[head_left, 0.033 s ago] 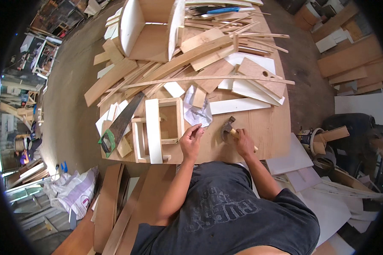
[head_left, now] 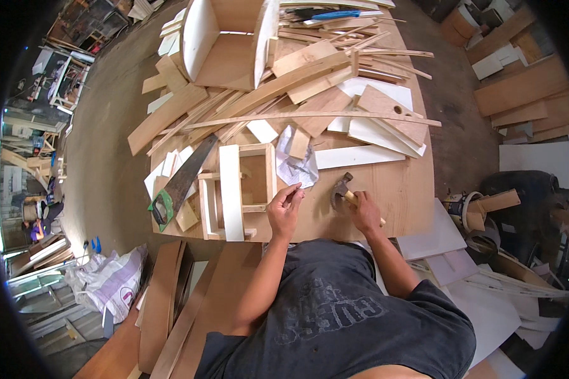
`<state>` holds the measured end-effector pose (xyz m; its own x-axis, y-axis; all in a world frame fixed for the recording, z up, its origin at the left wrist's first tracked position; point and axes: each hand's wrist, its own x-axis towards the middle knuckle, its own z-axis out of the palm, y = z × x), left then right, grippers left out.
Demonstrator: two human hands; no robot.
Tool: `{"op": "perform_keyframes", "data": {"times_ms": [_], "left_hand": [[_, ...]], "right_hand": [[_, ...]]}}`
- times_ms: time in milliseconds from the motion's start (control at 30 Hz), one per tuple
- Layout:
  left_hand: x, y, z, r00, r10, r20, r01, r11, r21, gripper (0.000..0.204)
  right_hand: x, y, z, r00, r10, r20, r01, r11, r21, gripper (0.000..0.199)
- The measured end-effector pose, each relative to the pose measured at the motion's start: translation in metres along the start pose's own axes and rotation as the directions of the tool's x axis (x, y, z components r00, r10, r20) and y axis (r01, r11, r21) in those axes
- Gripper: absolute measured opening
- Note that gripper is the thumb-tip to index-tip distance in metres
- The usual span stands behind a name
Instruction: The person assembles a small wooden box by aligning wooden planks on a workbench and hammering nails into the joints to secure the pieces together.
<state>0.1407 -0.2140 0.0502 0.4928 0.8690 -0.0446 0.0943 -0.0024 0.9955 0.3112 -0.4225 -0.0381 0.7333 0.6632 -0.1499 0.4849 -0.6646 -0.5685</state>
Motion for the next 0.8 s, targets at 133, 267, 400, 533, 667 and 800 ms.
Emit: {"op": "perform_keyframes", "data": {"times_ms": [133, 267, 400, 533, 667, 800], "left_hand": [[0.013, 0.035, -0.038, 0.929, 0.369, 0.022, -0.355, 0.872, 0.336, 0.012], [0.049, 0.045, -0.083, 0.917, 0.391, -0.084, -0.332, 0.861, 0.385, 0.012], [0.113, 0.017, -0.141, 0.917, 0.394, -0.066, -0.339, 0.854, 0.395, 0.008], [0.182, -0.009, -0.171, 0.864, 0.501, 0.047, -0.466, 0.762, 0.449, 0.01], [0.199, -0.028, -0.177, 0.863, 0.492, 0.118, -0.491, 0.757, 0.431, 0.01], [0.204, -0.036, -0.172, 0.866, 0.478, 0.145, -0.494, 0.777, 0.39, 0.01]], "right_hand": [[0.005, -0.041, -0.021, 0.998, 0.066, 0.001, -0.066, 0.998, 0.015, 0.029], [0.002, -0.094, -0.014, 0.987, 0.149, -0.052, -0.138, 0.975, 0.175, 0.031], [0.003, -0.174, -0.013, 0.958, 0.287, 0.002, -0.275, 0.916, 0.293, 0.035], [0.007, -0.233, 0.033, 0.951, 0.28, -0.13, -0.212, 0.898, 0.386, 0.037], [0.009, -0.284, 0.064, 0.932, 0.348, -0.103, -0.266, 0.847, 0.461, 0.029], [0.01, -0.302, 0.08, 0.93, 0.351, -0.11, -0.258, 0.836, 0.485, 0.022]]}}
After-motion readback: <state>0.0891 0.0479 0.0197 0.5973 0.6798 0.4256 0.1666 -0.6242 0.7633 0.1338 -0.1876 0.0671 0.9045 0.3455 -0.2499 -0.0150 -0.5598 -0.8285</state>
